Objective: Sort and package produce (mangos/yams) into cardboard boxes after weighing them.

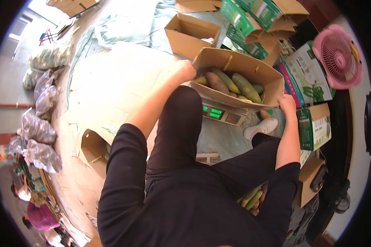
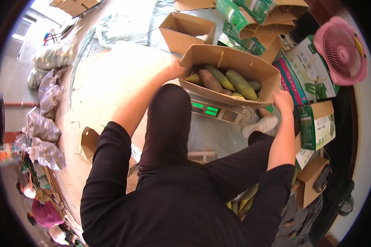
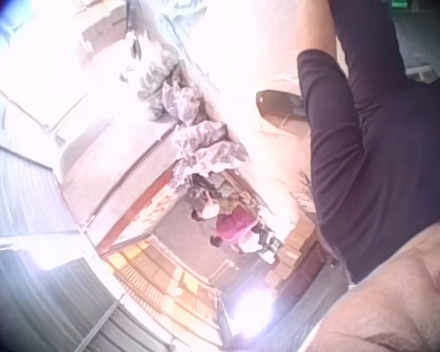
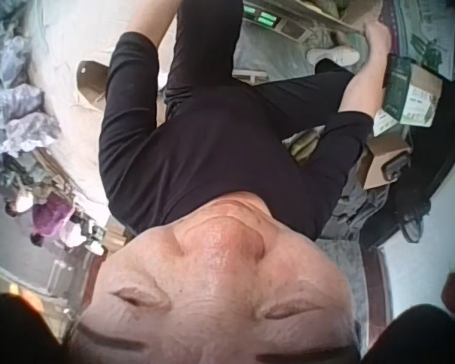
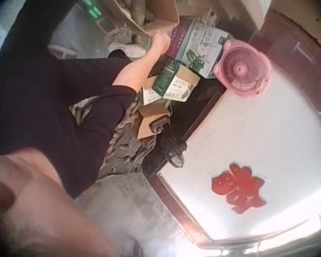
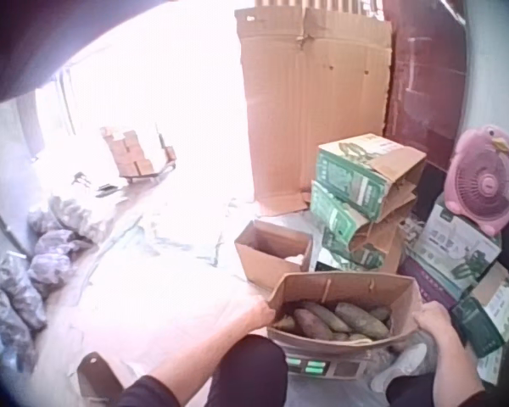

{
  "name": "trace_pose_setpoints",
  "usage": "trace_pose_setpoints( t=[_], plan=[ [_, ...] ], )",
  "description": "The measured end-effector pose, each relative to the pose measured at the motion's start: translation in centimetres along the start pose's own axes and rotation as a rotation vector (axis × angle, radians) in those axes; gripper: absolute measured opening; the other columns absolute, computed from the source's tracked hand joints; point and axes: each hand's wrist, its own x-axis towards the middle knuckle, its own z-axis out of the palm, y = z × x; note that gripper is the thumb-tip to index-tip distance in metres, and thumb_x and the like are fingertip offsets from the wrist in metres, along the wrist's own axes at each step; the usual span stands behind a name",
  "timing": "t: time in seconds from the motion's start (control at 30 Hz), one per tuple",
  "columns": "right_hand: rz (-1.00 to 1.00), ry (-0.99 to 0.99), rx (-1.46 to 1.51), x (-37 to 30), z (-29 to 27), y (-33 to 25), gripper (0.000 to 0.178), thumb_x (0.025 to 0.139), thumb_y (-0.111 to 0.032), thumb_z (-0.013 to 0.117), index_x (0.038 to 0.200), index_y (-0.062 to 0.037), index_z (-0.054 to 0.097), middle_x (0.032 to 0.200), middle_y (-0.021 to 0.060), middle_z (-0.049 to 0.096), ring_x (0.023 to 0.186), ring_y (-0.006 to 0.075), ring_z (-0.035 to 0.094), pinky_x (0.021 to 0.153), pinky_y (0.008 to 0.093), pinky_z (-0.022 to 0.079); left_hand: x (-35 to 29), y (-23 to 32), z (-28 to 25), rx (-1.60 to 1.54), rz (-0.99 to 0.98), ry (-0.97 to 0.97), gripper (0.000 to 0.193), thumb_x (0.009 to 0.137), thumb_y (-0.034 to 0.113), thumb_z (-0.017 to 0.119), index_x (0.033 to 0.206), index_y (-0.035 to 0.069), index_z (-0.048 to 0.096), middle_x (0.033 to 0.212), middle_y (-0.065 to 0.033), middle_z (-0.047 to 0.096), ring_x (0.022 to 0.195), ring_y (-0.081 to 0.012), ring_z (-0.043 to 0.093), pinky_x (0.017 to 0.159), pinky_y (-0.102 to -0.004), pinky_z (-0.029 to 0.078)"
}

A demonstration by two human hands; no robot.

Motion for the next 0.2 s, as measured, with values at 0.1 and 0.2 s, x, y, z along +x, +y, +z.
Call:
trace_pose_setpoints(
  t=[0.1, 0.2],
  plan=[
    [-0.128, 0.086, -0.140, -0.2, 0.1, -2.6, 0.036, 0.071, -0.033, 0.054, 0.088, -0.0036, 0.067, 0.089, 0.0231, 0.064, 0.088, 0.0399, 0.061, 0.076, 0.0464, 0.046, -1.6, -1.4, 0.1, -0.135, -0.176, 0.125, 0.028, 0.076, 0.024, 0.056, 0.090, 0.002, 0.068, 0.099, -0.0218, 0.065, 0.095, -0.0376, 0.062, 0.086, -0.0475, 0.047],
    [-0.092, 0.083, -0.183, -1.1, -1.8, -2.9, 0.035, 0.072, -0.033, 0.054, 0.087, -0.0030, 0.067, 0.091, 0.0233, 0.064, 0.090, 0.0397, 0.061, 0.077, 0.0470, 0.046, -3.9, 1.0, -4.1, -0.349, -0.176, 0.128, 0.034, 0.076, 0.034, 0.060, 0.092, 0.004, 0.070, 0.098, -0.0213, 0.067, 0.094, -0.0427, 0.062, 0.089, -0.0618, 0.040]
  ],
)
